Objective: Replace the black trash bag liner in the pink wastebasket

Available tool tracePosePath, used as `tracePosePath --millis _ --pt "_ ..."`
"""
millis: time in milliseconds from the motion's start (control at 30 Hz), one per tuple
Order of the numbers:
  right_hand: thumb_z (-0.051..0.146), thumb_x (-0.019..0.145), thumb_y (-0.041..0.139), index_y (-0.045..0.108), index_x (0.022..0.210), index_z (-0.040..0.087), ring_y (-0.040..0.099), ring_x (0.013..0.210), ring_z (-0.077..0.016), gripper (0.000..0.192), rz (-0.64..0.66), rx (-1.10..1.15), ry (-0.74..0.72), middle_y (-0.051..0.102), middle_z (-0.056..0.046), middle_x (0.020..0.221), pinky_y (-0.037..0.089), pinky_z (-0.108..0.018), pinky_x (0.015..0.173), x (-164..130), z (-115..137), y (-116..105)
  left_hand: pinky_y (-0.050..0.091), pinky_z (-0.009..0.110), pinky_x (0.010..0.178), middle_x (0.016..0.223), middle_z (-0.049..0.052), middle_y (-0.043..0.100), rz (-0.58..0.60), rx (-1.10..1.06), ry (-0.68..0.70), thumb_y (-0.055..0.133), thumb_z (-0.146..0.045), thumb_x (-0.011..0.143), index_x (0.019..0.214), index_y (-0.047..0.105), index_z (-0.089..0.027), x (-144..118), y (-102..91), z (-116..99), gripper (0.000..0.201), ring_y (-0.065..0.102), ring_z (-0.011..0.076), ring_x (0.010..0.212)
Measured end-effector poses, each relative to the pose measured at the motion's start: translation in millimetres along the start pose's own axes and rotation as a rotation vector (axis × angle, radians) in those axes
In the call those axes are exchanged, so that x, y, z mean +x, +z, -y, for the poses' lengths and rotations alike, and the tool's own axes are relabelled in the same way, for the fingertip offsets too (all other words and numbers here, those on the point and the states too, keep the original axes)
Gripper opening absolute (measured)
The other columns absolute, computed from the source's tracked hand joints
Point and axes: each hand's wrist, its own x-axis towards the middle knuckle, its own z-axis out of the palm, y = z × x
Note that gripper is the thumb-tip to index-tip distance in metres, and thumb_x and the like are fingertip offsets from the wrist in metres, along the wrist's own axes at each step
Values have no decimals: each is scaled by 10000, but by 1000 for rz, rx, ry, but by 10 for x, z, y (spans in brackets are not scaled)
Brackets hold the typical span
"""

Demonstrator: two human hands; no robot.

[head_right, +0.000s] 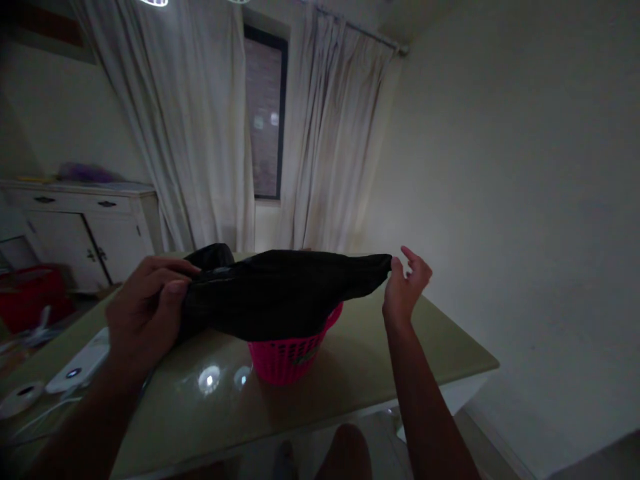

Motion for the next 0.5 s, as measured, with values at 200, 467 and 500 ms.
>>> tracePosePath --millis 200,467,500 --pt "730 928 710 431 1682 255 420 1567 -387 934 865 -12 -791 471 -173 1678 336 -597 1286 -749 1043 74 550 250 711 941 -8 767 18 -103 245 802 -121 953 1048 753 -226 292 168 -460 150 709 123 797" --pt "151 917 604 682 1088 185 644 1029 -253 191 1304 -50 -833 745 -89 1062 475 -404 1018 -1032 1085 729 605 293 903 1469 64 684 -36 -541 36 1004 -535 754 1477 678 -342 390 141 -270 816 699 211 1178" --pt "125 895 585 671 1030 184 636 994 -248 171 1261 -45 -779 735 -88 1027 480 -390 979 -1022 1062 758 608 344 996 1628 75 579 71 -523 -51 996 -616 724 1591 574 -388 331 146 -149 990 670 250 1285"
